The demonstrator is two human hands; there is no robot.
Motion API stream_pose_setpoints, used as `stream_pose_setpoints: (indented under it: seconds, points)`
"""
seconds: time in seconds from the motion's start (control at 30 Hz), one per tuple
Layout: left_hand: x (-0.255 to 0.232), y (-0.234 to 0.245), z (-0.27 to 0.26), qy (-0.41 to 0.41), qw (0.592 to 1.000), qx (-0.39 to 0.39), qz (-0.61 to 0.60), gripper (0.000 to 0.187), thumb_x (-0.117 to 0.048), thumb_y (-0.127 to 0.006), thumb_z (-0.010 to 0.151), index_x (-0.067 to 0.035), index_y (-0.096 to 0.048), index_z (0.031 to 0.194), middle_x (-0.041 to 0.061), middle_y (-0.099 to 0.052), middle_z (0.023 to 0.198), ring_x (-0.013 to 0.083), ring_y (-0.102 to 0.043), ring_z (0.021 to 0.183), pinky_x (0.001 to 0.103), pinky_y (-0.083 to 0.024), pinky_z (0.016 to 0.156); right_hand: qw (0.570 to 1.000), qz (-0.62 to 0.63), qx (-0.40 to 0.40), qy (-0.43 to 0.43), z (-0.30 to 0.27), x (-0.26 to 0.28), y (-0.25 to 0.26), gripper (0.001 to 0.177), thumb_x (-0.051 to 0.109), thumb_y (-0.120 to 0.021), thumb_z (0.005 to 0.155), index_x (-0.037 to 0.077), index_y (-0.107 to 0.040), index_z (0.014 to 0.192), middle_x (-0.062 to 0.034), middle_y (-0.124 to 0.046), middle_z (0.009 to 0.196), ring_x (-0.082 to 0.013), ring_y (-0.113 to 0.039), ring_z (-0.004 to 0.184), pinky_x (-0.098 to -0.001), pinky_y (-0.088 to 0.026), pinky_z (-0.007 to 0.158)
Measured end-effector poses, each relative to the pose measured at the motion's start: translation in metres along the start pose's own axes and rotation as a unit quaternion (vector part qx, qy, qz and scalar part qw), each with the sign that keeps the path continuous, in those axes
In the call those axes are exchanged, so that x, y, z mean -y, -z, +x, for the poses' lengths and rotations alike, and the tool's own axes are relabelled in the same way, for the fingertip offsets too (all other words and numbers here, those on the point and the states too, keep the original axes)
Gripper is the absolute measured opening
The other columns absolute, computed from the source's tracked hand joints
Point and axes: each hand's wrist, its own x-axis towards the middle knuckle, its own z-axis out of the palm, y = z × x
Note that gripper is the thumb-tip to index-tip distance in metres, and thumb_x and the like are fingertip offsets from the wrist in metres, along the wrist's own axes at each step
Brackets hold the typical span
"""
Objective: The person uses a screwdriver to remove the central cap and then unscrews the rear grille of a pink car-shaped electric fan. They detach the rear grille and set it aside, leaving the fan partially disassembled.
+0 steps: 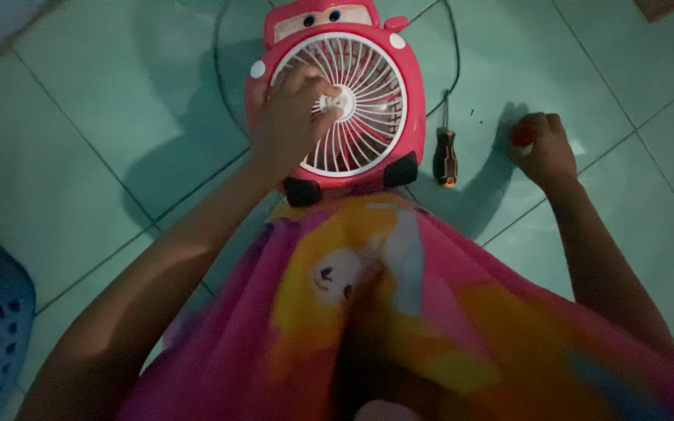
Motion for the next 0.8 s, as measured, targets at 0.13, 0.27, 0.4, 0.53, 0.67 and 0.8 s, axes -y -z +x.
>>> stream_pose_setpoints:
  seconds: [0.13,0.27,0.4,0.53,0.67,0.8]
  points:
    - [0.005,-0.003,0.002,-0.003,0.999,0.003,-0.034,0.028,-0.025,-0.082,0.094,-0.011,-0.07,0.115,0.006,-0.059,0.125,0.0278,-0.058,0.122,0.045,-0.047,0.104,0.992,-0.063,-0.055,0.091,0.003,-0.001,-0.008,0.061,0.015,-0.089,0.075,0.006,-0.066,0.131,-0.0189,-0.059,0.133,-0.0404,-0.058,0.119,-0.0483,-0.056,0.095]
    - [0.003,-0.003,0.001,-0.001,1.0,0.001,-0.027,0.029,-0.024,-0.082,0.093,-0.01,-0.07,0.116,0.006,-0.06,0.134,0.028,-0.059,0.126,0.046,-0.047,0.105,0.994,0.065,-0.038,0.083,0.018,0.001,-0.033,0.05,0.012,-0.079,0.087,0.006,-0.066,0.135,-0.0198,-0.063,0.131,-0.0346,-0.068,0.106,-0.0438,-0.06,0.088]
    - [0.001,0.002,0.001,0.006,0.999,0.023,-0.023,0.029,-0.023,-0.081,0.093,-0.011,-0.072,0.118,0.004,-0.062,0.137,0.0266,-0.061,0.127,0.048,-0.042,0.107,0.988,-0.03,-0.094,0.119,0.044,-0.001,-0.057,0.015,0.009,-0.073,0.101,0.005,-0.076,0.115,-0.0203,-0.071,0.111,-0.0379,-0.07,0.098,-0.0471,-0.058,0.082]
    - [0.0,0.002,0.001,0.033,0.997,0.03,-0.059,0.029,-0.025,-0.078,0.096,-0.012,-0.068,0.12,0.003,-0.06,0.14,0.027,-0.059,0.13,0.043,-0.043,0.109,0.98,0.061,-0.134,0.136,0.05,-0.013,-0.07,0.014,0.01,-0.072,0.099,0.002,-0.077,0.11,-0.0219,-0.071,0.107,-0.039,-0.069,0.094,-0.0466,-0.058,0.083]
    - [0.001,-0.001,0.0,0.018,1.0,0.018,-0.013,0.031,-0.028,-0.078,0.095,-0.013,-0.07,0.12,0.003,-0.059,0.139,0.0249,-0.059,0.128,0.049,-0.037,0.108,0.99,0.031,-0.097,0.098,0.055,-0.017,-0.07,0.011,0.011,-0.072,0.102,0.002,-0.077,0.106,-0.0194,-0.074,0.108,-0.0337,-0.073,0.087,-0.043,-0.059,0.076]
    - [0.002,-0.001,-0.003,0.035,0.999,0.024,-0.023,0.029,-0.031,-0.078,0.097,-0.015,-0.07,0.119,0.001,-0.058,0.139,0.0236,-0.055,0.132,0.049,-0.034,0.109,0.983,-0.07,-0.128,0.109,0.061,0.005,-0.044,0.007,0.01,-0.079,0.093,0.005,-0.08,0.097,-0.014,-0.078,0.104,-0.0316,-0.074,0.082,-0.0427,-0.058,0.067]
